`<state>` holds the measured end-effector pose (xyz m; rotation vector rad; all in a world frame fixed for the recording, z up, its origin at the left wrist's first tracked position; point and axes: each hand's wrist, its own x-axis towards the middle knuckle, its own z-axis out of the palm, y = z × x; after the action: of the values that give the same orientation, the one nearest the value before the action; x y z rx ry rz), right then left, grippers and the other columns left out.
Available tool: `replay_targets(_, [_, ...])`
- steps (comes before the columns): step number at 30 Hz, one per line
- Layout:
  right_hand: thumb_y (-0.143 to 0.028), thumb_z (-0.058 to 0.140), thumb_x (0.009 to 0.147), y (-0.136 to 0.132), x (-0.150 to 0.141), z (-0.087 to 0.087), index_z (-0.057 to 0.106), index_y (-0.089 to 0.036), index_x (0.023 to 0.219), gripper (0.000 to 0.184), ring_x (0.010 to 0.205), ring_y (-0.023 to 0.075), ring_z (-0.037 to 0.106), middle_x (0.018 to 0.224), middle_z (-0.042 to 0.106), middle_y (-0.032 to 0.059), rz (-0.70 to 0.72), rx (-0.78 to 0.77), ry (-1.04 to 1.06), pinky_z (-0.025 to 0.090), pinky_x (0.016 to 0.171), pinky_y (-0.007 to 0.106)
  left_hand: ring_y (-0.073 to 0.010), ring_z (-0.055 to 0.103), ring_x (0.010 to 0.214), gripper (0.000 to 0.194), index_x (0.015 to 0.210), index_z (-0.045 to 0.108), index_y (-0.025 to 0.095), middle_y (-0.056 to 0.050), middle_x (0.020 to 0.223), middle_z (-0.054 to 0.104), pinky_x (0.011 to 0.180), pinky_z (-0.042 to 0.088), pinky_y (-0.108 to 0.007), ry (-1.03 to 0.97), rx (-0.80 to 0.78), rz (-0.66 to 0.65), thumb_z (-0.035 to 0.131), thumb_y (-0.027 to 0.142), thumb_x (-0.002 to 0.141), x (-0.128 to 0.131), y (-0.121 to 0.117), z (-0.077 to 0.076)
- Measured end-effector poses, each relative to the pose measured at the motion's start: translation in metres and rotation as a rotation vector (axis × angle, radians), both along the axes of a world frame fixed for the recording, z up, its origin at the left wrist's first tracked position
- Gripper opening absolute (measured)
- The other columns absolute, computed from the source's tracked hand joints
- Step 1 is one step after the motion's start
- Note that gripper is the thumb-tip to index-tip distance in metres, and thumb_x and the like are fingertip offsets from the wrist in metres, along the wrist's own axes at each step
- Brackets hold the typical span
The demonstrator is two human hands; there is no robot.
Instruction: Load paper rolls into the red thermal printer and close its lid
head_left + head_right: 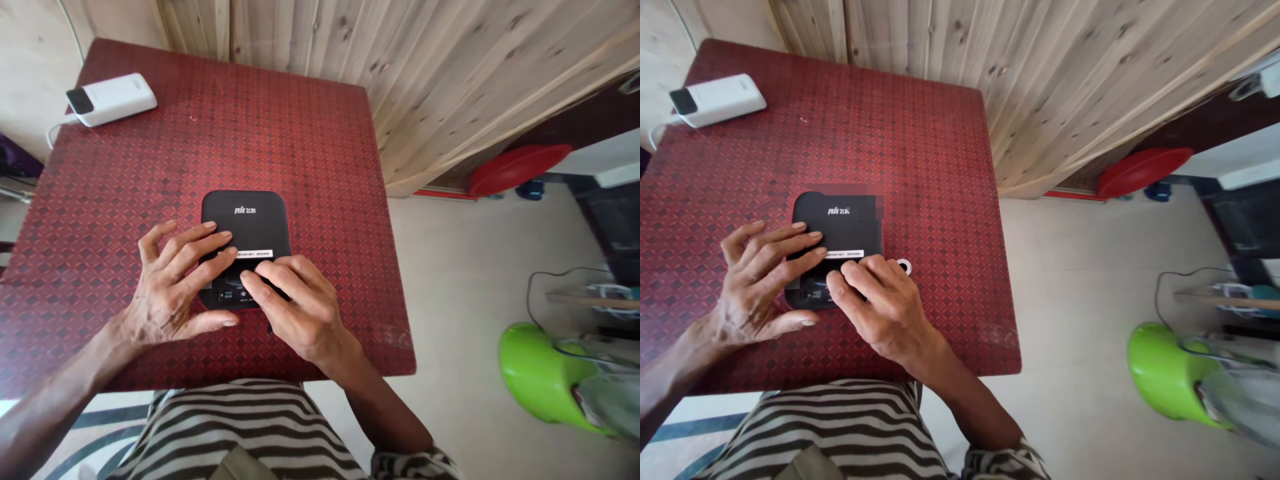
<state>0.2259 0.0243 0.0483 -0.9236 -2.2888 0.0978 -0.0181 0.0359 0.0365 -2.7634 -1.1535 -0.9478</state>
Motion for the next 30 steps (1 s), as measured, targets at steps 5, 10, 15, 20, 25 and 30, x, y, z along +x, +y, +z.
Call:
replay_targets(5, [-0.012,0.063,0.1,0.0,0.001,0.001,0.072,-0.023,0.12,0.025,0.09,0.0215,0.069,0.104,0.079,0.0071,0.008,-0.054,0.038,0.06,0.082,0.038,-0.036,0.067,0.129,0.083,0.15,0.052,0.027,-0.014,0.138,0.071,0.122,0.032,-0.059,0.04,0.043,0.005,0.066,0.079,0.086,0.001,-0.001,0.0])
replay_targets(10, [-0.014,0.069,0.098,0.005,0.013,0.01,0.068,-0.026,0.133,0.037,0.097,0.0223,0.072,0.112,0.079,0.0065,-0.023,-0.097,0.195,0.061,0.087,0.041,-0.0371,0.069,0.126,0.088,0.148,0.054,0.029,-0.012,0.137,0.072,0.119,0.035,-0.06,0.048,0.048,0.002,0.076,0.077,0.078,0.001,0.001,0.0])
replay_targets(15, [-0.022,0.066,0.102,0.03,0.053,-0.012,0.075,-0.028,0.119,0.021,0.094,0.0219,0.074,0.105,0.079,0.0053,-0.253,-0.149,0.264,0.061,0.086,0.04,-0.0377,0.068,0.127,0.082,0.148,0.054,0.028,-0.012,0.134,0.072,0.12,0.033,-0.063,0.008,0.026,0.017,0.066,0.08,0.085,0.002,-0.001,-0.001])
replay_targets(20, [-0.037,0.057,0.105,0.049,0.083,-0.07,0.078,-0.023,0.101,0.026,0.083,0.0222,0.076,0.093,0.081,0.0057,-0.354,-0.372,0.229,0.061,0.081,0.038,-0.0311,0.071,0.117,0.063,0.139,0.059,0.031,-0.009,0.121,0.074,0.111,0.045,-0.057,-0.143,0.166,0.196,0.06,0.073,0.093,-0.003,-0.023,-0.011])
replay_targets(25, [-0.04,0.057,0.105,0.049,0.08,-0.09,0.079,-0.022,0.102,0.028,0.092,0.0254,0.079,0.103,0.083,0.0079,-0.398,-0.446,0.212,0.06,0.085,0.04,-0.0242,0.073,0.093,0.047,0.117,0.062,0.032,0.0,0.097,0.075,0.091,0.052,-0.048,-0.059,0.243,0.283,0.077,0.064,0.086,-0.008,-0.045,-0.032])
replay_targets(30, [-0.036,0.059,0.103,0.051,0.08,-0.09,0.079,-0.023,0.101,0.023,0.092,0.0243,0.079,0.102,0.083,0.0064,-0.406,-0.471,0.227,0.06,0.084,0.038,-0.0217,0.072,0.094,0.044,0.111,0.064,0.026,-0.002,0.096,0.076,0.097,0.048,-0.043,-0.018,0.289,0.218,0.086,0.051,0.083,-0.003,-0.046,-0.038])
